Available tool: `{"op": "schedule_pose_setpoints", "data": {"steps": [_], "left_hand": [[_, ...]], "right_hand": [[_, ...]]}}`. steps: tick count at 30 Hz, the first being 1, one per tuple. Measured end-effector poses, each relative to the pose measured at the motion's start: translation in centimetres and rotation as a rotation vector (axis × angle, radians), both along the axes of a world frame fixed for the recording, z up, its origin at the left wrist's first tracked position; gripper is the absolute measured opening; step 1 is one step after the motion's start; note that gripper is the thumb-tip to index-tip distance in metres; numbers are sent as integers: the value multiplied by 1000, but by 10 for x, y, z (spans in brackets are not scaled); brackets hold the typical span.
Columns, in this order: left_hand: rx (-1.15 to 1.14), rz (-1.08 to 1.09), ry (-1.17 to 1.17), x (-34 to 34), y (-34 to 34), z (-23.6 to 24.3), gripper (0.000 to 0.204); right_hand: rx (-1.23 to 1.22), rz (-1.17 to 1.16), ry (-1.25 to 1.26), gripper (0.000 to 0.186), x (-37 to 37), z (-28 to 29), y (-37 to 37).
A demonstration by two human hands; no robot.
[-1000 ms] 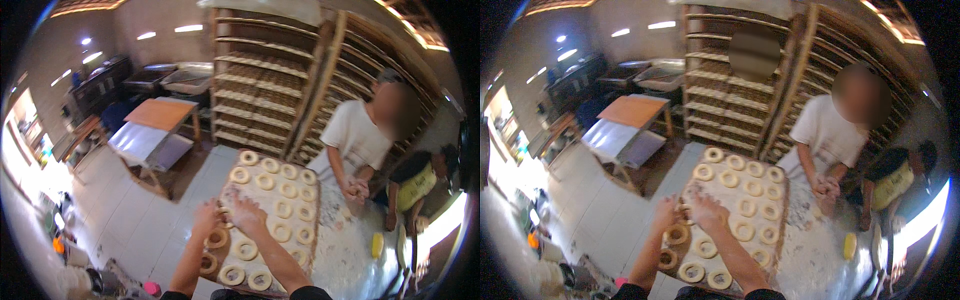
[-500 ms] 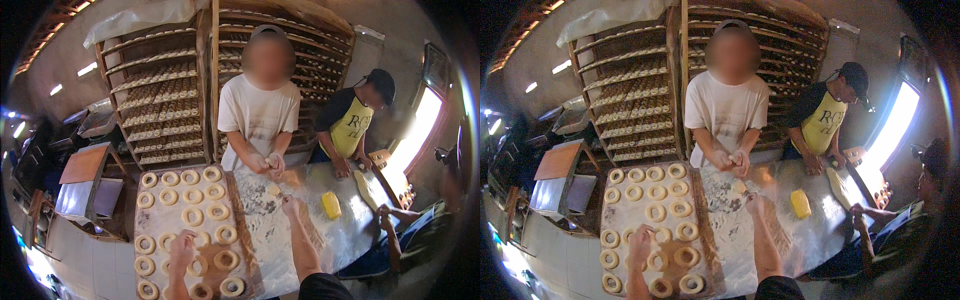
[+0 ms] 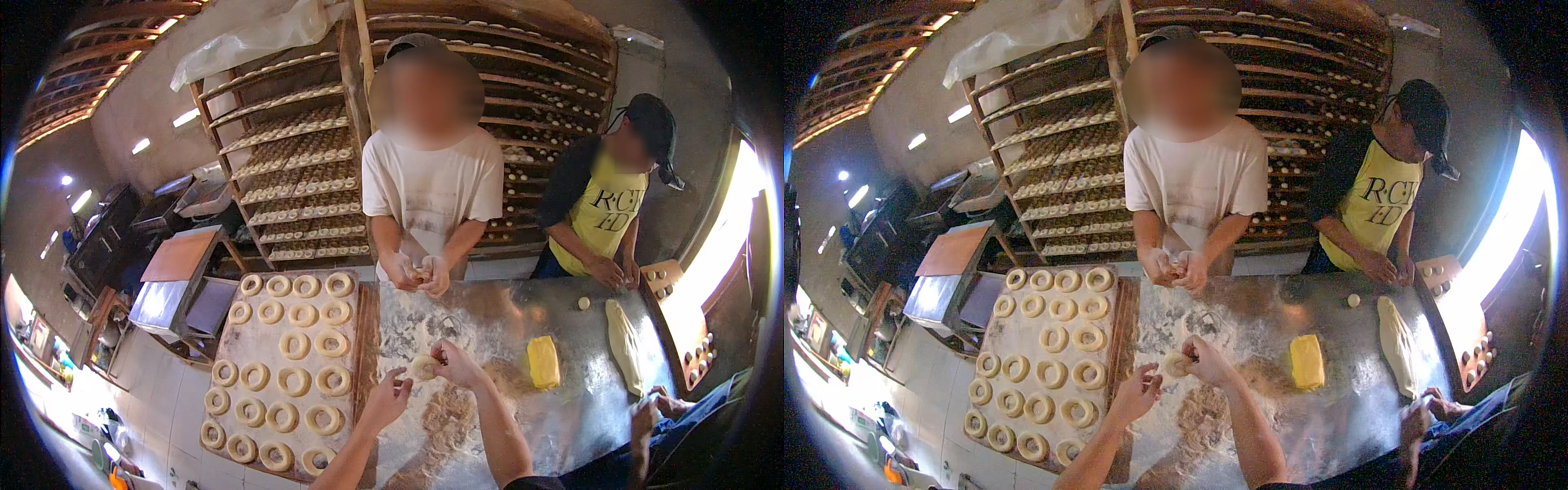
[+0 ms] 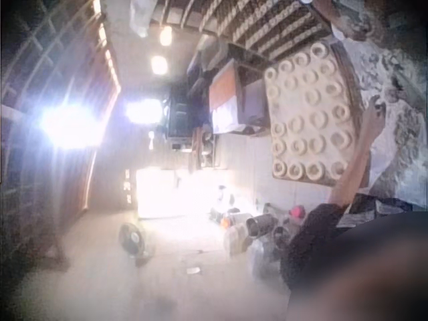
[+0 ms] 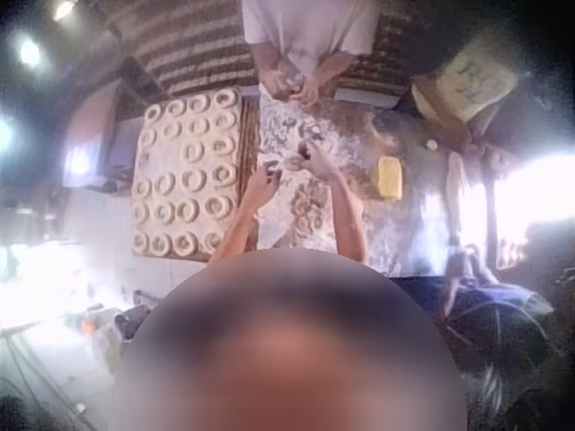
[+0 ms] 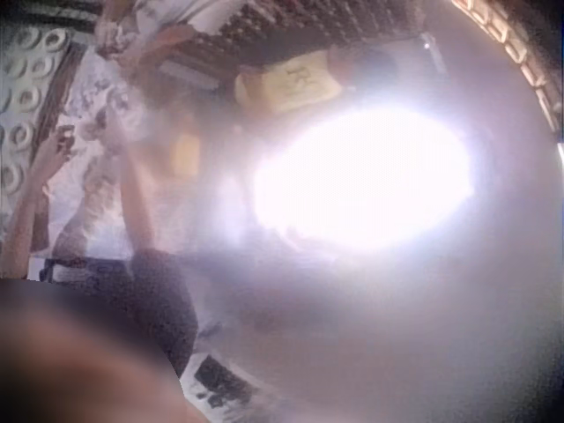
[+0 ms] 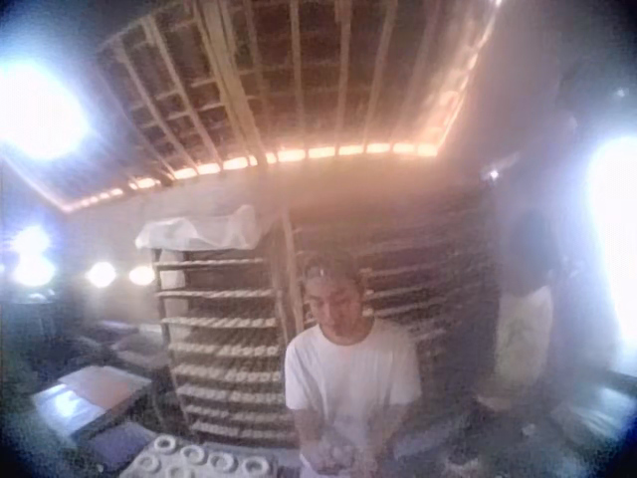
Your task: The person shapes small dough balls into ring shapes by hand and places them on a wooden board. Other workers are visible in the background handling trays and dough.
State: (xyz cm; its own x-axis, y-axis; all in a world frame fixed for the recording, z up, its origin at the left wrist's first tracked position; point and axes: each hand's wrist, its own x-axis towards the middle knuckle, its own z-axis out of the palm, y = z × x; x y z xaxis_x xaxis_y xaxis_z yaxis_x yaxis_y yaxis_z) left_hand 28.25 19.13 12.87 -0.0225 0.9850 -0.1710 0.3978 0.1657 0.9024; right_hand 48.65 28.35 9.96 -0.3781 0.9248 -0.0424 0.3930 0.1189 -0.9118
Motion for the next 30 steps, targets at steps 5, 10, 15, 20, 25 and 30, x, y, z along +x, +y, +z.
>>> {"op": "schedule_pose_setpoints", "data": {"steps": [5, 10, 15, 20, 25, 30], "left_hand": [[147, -43, -190, 31, -8, 28, 31], [450, -54, 165, 48, -19, 47, 32], [840, 274, 279, 52, -22, 33, 52], [497, -37, -798, 42, -35, 9, 49], [519, 250, -249, 43, -49, 6, 23], [690, 135, 257, 34, -59, 11, 23]], "right_hand": [[14, -43, 147, 39, 13, 50, -55], [387, -374, -57, 48, -19, 54, -67], [-206, 162, 810, 53, -9, 32, -73], [-468, 121, 1076, 43, 4, 23, -88], [-431, 122, 916, 51, -19, 37, -104], [3, 148, 532, 73, -39, 42, -116]]}}
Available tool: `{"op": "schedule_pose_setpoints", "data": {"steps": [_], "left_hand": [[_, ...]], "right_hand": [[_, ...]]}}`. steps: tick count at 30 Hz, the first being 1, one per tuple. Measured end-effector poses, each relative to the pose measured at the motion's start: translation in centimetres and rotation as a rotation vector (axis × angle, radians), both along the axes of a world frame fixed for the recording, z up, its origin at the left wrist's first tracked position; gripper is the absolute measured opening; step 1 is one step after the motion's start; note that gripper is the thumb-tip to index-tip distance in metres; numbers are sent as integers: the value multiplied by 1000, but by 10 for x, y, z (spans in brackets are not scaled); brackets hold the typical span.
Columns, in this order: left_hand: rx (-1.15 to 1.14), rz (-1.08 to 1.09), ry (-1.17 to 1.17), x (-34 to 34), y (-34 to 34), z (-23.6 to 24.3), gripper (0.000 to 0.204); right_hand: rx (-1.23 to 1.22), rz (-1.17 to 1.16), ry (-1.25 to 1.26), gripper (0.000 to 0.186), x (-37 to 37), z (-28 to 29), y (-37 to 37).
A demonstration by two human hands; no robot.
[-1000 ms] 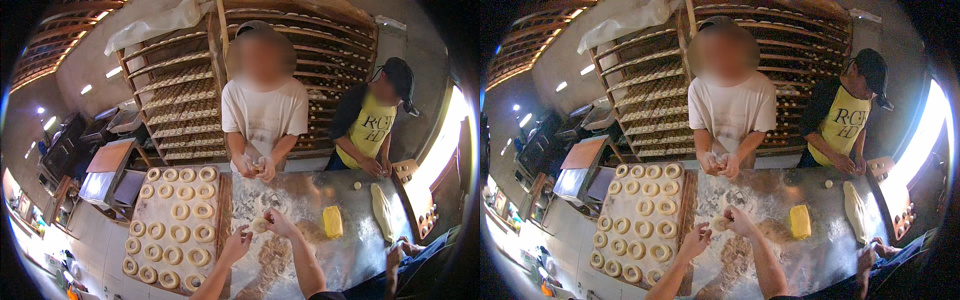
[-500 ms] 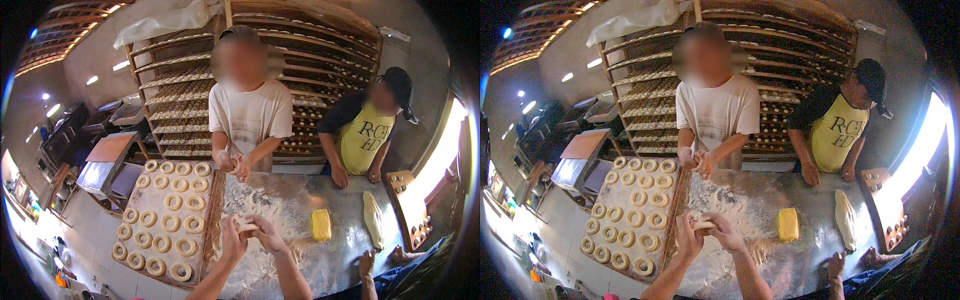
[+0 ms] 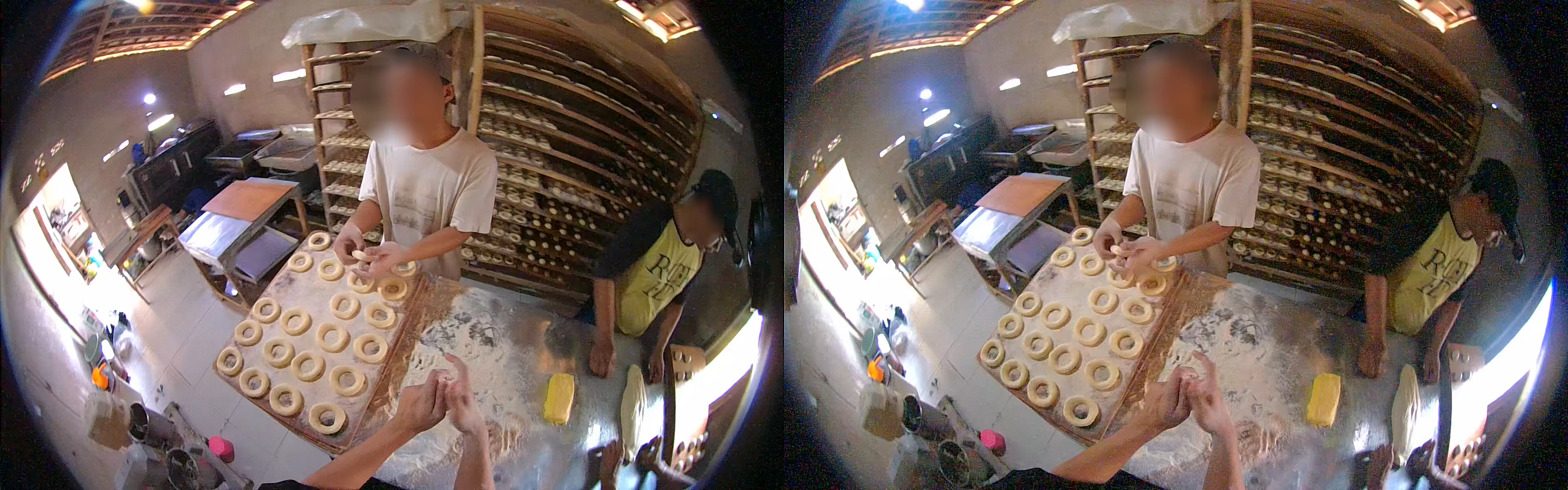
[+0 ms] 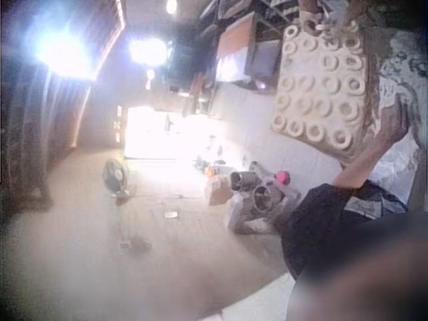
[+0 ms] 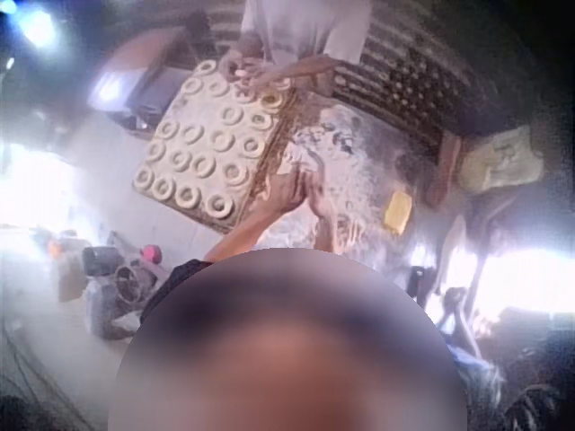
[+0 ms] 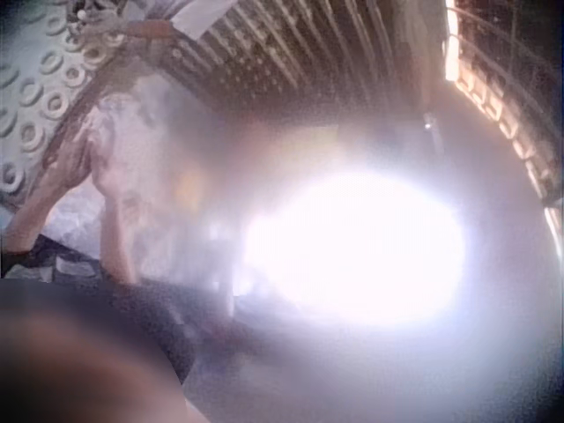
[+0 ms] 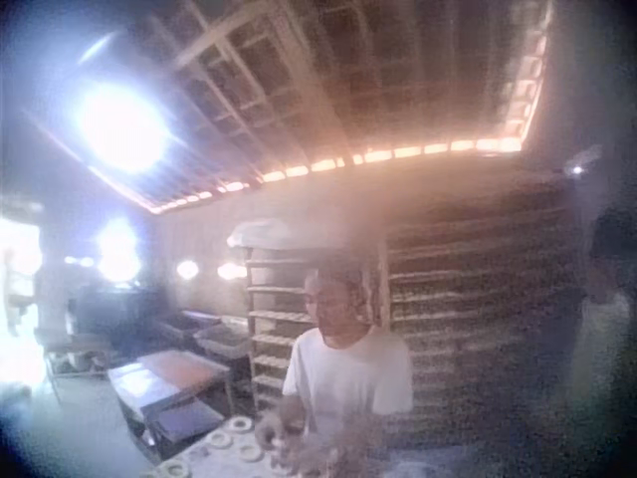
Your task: The person shapes small dough balls into ring shapes by hand and places them on a wooden board. Other workers are visible in the background handling trays and dough.
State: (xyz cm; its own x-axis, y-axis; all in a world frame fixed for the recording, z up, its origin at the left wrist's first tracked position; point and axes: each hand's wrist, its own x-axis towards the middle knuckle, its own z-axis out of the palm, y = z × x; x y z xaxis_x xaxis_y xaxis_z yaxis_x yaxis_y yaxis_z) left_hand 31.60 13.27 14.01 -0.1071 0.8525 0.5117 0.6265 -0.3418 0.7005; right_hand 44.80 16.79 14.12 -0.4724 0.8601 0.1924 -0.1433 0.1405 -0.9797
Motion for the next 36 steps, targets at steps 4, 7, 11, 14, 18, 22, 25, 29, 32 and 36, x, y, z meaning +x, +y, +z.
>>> {"op": "schedule_pose_setpoints", "data": {"steps": [4, 7, 11, 14, 18, 22, 25, 29, 32, 36], "left_hand": [[-216, -62, -426, -15, -5, 1, 19], [-89, -44, -171, -26, -8, 0, 17], [-144, -43, -319, -56, -8, 2, 17], [-98, 28, -168, -85, -15, 4, 17], [-131, 30, -178, -134, -7, 10, 21], [-254, 61, -75, -203, -10, 13, 29], [-174, 68, -97, -265, 5, 17, 33], [-247, 41, -36, -319, 10, 15, 29], [-275, 34, -137, -364, 19, 21, 31], [-384, 136, -37, -405, 32, 28, 35]], "right_hand": [[-174, 39, 511, 83, -15, -3, -2], [88, -48, 13, 76, -30, 0, -1], [-313, -4, 559, 70, -61, 4, -7], [-174, -22, 435, 65, -93, -2, -14], [-138, -133, 423, 57, -144, -10, -6], [-112, 11, 43, 57, -201, -3, 4], [-310, 106, 224, 61, -250, 7, 22], [-116, 144, 106, 60, -315, 11, 34], [-277, 359, 480, 59, -345, 21, 48], [-143, 256, -92, 60, -398, 11, 77]]}}
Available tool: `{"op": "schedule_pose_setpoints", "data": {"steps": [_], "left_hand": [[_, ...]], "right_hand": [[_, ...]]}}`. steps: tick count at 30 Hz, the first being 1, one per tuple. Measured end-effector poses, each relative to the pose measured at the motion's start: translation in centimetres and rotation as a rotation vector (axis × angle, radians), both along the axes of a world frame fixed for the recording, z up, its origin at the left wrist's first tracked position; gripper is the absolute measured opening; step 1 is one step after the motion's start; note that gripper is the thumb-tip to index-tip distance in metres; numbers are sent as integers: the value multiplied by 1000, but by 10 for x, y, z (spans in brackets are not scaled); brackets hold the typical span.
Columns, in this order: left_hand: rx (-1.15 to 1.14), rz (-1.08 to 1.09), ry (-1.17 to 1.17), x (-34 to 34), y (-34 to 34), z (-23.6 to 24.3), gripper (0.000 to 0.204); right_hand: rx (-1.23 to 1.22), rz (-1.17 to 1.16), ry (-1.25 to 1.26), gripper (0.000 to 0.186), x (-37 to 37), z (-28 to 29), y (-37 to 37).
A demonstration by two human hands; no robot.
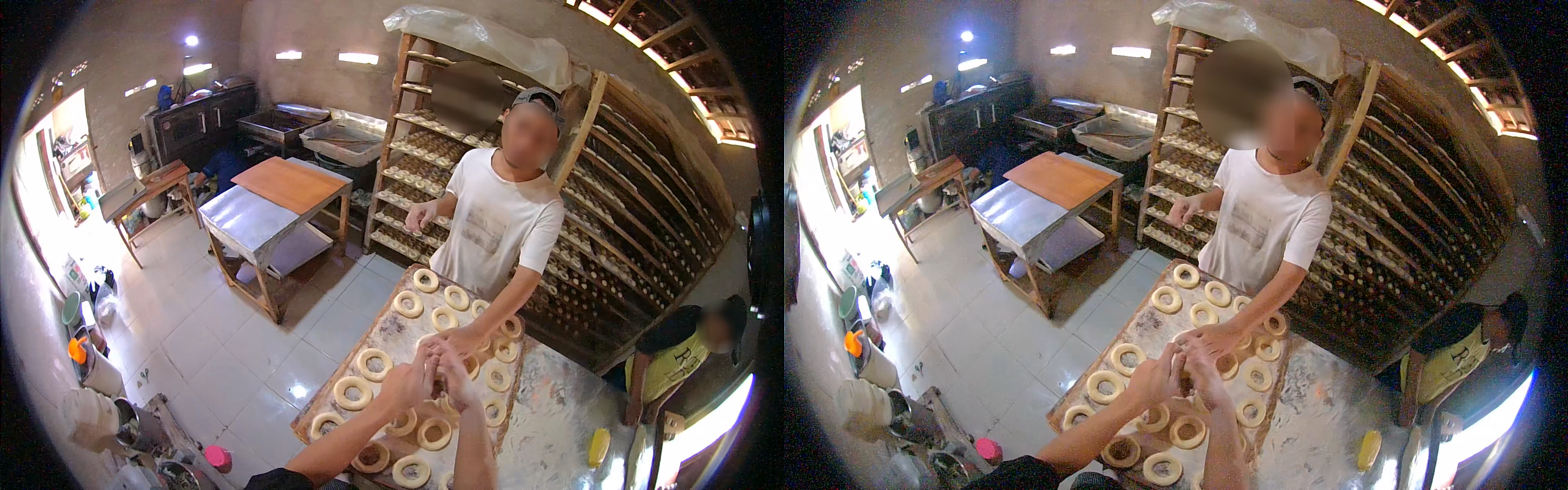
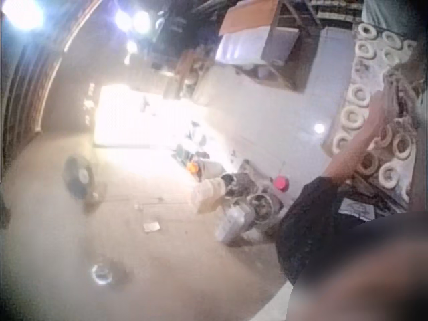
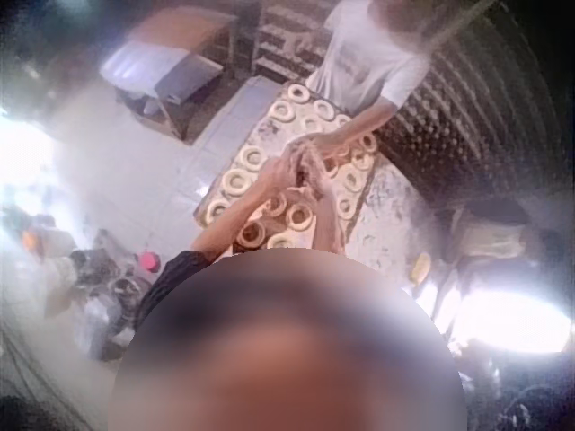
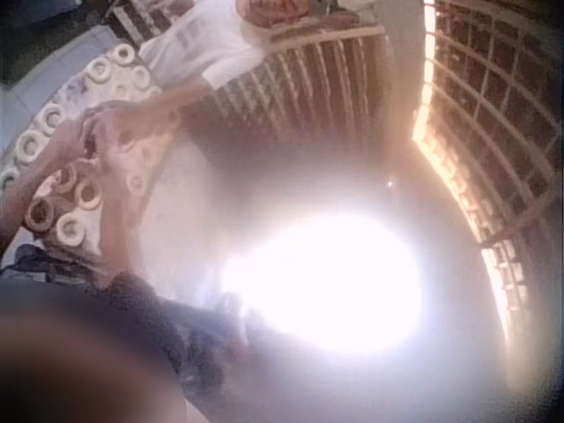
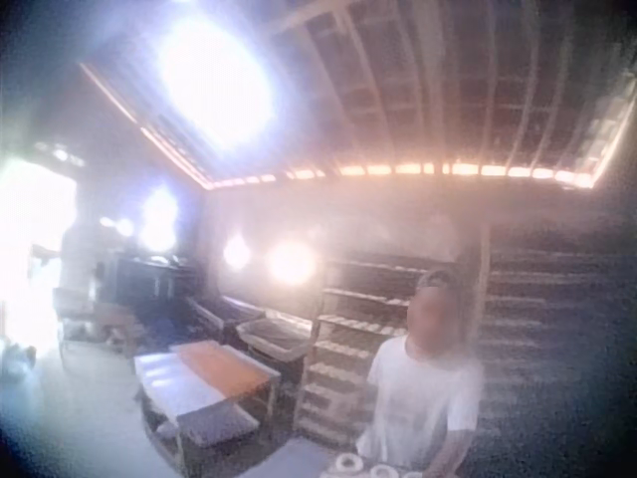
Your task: The person shapes small dough balls into ring shapes by hand and places them on a wooden board. Other workers are visible in the background handling trays and dough.
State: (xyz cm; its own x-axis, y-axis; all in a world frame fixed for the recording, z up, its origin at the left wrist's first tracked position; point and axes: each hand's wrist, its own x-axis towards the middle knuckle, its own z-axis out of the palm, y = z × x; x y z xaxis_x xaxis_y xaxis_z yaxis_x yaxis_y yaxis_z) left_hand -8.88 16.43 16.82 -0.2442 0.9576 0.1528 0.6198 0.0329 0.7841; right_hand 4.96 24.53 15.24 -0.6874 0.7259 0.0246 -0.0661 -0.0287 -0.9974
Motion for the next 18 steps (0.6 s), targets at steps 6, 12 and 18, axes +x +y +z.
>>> {"op": "schedule_pose_setpoints", "data": {"steps": [6, 12, 18], "left_hand": [[147, -62, -32, -57, 70, -20, 37], [-282, 181, 378, -139, 157, -46, 52], [-290, -66, 479, -162, 119, -67, 73]], "right_hand": [[-336, -89, 29, 60, -66, -25, 58], [368, -569, -904, 72, -119, 2, 108], [703, -143, -1218, 84, -122, 2, 89]]}}
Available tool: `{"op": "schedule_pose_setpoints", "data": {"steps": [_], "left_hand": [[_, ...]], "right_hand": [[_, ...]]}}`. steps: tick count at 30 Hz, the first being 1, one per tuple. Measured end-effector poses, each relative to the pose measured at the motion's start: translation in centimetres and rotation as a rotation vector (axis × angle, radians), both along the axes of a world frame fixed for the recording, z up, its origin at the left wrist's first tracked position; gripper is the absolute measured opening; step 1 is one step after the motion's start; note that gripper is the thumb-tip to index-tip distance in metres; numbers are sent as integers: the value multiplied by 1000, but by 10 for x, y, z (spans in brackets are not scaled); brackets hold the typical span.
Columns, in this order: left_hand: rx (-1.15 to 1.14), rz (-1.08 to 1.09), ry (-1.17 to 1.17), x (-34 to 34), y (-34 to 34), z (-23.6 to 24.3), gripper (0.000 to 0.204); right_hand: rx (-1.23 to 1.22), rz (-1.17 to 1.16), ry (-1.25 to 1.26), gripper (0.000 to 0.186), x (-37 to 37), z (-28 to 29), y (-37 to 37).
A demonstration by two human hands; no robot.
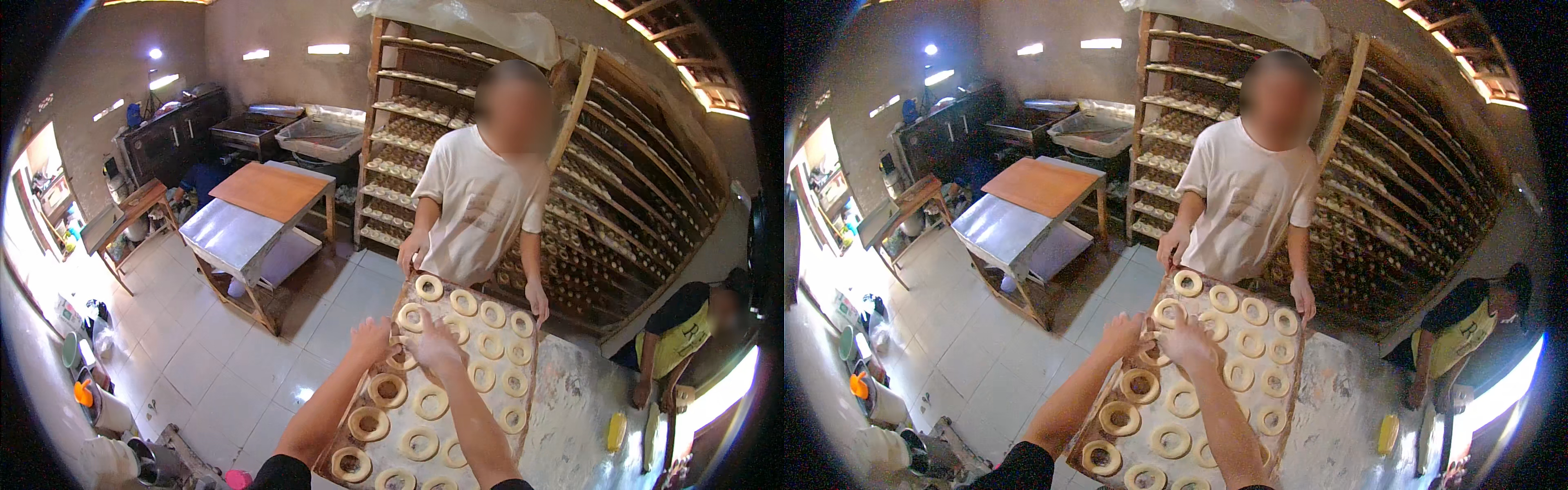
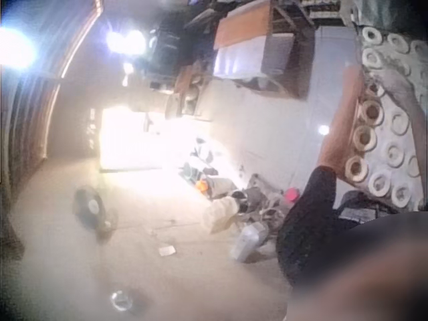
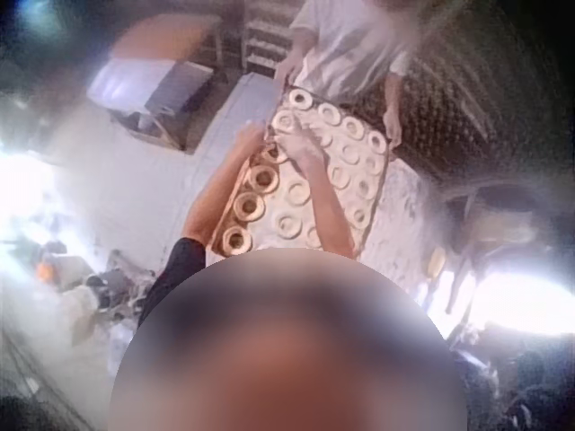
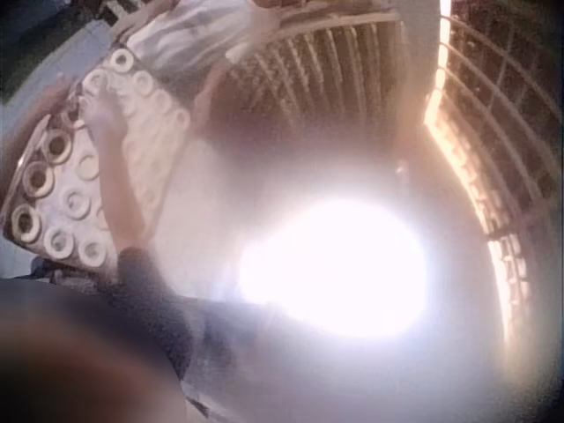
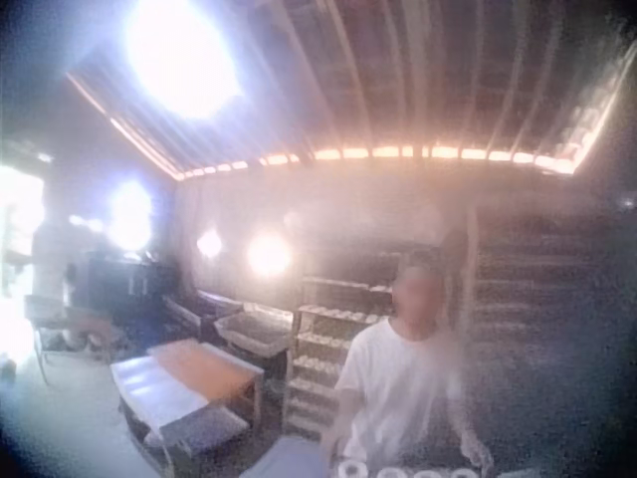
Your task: The person shapes small dough balls into ring shapes by hand and places them on a wooden board. Other workers are visible in the background handling trays and dough.
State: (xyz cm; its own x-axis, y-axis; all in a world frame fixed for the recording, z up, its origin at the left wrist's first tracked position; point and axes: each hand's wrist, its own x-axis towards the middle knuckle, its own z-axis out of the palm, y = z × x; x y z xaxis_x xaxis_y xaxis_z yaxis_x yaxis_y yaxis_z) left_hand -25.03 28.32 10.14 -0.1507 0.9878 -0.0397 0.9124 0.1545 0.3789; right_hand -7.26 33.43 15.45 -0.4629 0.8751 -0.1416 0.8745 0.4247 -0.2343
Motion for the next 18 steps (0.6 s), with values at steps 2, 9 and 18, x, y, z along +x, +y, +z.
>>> {"op": "schedule_pose_setpoints", "data": {"steps": [2, 9, 18], "left_hand": [[24, -17, 22, 3, -7, 2, 79], [283, 35, -87, -28, -37, 10, 76], [262, 967, -599, -150, -334, -162, 27]], "right_hand": [[22, -33, -119, 92, -13, -5, -5], [60, -81, 219, 79, 41, 12, -36], [372, -652, 640, 29, 407, 5, -193]]}}
